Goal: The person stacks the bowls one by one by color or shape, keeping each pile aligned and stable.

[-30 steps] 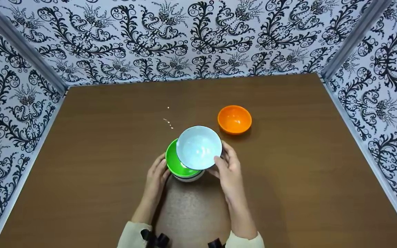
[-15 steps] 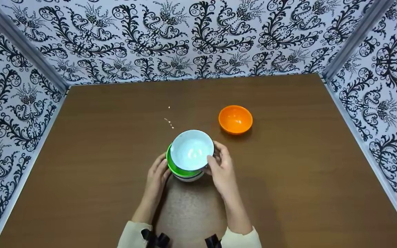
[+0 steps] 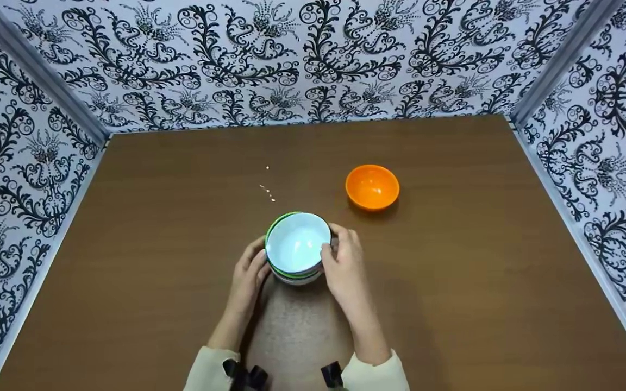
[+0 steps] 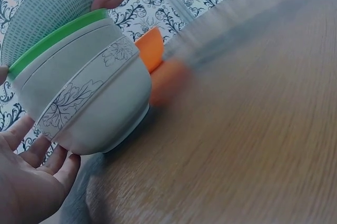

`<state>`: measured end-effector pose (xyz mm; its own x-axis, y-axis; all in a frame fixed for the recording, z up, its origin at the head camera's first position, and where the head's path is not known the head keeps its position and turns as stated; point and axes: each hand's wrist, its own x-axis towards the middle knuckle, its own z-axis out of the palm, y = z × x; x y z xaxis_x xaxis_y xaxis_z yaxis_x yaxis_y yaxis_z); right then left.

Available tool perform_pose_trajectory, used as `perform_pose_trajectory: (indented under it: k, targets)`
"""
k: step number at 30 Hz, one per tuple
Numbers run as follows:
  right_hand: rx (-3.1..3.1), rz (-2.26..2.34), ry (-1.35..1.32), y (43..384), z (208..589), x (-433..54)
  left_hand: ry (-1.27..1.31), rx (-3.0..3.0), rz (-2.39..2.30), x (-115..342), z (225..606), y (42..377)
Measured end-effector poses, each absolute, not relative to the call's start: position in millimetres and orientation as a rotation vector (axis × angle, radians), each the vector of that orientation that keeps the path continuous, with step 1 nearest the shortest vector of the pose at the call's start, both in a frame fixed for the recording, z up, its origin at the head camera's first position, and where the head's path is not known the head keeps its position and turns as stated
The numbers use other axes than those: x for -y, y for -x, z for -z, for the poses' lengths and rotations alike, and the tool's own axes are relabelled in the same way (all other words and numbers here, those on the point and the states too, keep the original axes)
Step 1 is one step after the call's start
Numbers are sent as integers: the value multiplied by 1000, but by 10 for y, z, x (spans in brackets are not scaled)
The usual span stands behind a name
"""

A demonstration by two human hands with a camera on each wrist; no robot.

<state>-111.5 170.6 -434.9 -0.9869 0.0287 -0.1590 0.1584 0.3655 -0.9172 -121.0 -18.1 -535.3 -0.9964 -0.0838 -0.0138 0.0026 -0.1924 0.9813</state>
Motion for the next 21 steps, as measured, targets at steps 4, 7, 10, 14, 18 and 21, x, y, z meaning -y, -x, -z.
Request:
perform_pose_trajectory:
  k: [4, 7, 10, 14, 18, 21]
  targets:
    - [-2521, 1666, -172, 1110, 4364, -1724, -113, 1963, 2385, 177, 5340, 1209]
    - [-2543, 1645, -181, 1101, 4396, -1739, -115, 1959, 2392, 174, 5332, 1209]
    - [-2564, 1647, -192, 1089, 4434, -1750, -127, 1958, 2398, 174, 5323, 1214]
    - [-2576, 1689, -195, 1068, 4480, -1755, -137, 1966, 2392, 174, 5321, 1218]
    - [-2595, 1744, -192, 1049, 4545, -1751, -143, 1971, 2389, 175, 5315, 1220]
    - [-2636, 1765, -199, 1045, 4598, -1737, -137, 1975, 2389, 176, 5313, 1220]
